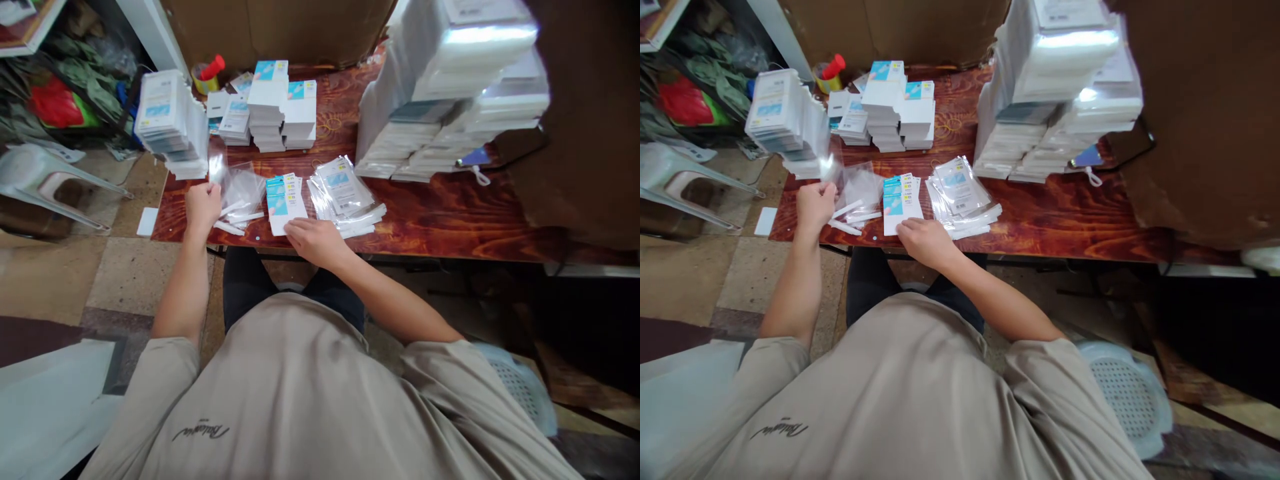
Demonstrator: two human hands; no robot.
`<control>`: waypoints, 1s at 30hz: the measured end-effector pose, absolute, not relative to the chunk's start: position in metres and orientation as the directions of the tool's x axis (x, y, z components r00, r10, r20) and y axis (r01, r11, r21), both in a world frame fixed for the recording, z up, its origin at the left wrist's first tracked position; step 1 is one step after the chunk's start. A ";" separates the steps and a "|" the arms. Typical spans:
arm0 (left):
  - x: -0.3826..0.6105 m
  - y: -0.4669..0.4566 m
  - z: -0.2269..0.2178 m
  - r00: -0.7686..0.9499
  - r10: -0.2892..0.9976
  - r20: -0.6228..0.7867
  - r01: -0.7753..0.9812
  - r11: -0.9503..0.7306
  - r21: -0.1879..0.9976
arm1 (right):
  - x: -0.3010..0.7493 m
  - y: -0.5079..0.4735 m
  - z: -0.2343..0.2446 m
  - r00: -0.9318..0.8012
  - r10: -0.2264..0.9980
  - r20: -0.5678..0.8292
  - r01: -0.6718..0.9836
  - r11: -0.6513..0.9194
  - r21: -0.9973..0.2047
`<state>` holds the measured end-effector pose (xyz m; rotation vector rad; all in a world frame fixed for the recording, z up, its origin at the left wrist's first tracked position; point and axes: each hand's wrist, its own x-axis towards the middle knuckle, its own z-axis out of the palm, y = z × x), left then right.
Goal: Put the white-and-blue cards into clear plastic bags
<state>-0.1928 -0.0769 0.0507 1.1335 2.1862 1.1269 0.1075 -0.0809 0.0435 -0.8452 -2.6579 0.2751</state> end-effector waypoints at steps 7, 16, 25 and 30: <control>-0.145 -0.076 0.052 -0.610 0.780 -0.137 -0.205 0.011 0.979 | 0.106 -0.094 0.040 0.017 0.964 0.264 0.078 0.262 -0.962; -0.091 -0.093 0.049 -0.478 0.860 -0.181 -0.433 -0.051 0.900 | 0.093 -0.088 0.026 0.240 0.962 0.130 -0.021 0.139 -0.990; -0.094 -0.102 0.052 -0.543 0.826 -0.152 -0.434 -0.121 0.893 | 0.081 -0.100 0.017 0.159 0.987 -0.009 -0.289 0.038 -0.957; -0.090 -0.110 0.054 -0.498 0.858 -0.125 -0.419 -0.112 0.901 | 0.080 -0.098 0.017 0.193 0.980 -0.035 -0.305 0.026 -0.952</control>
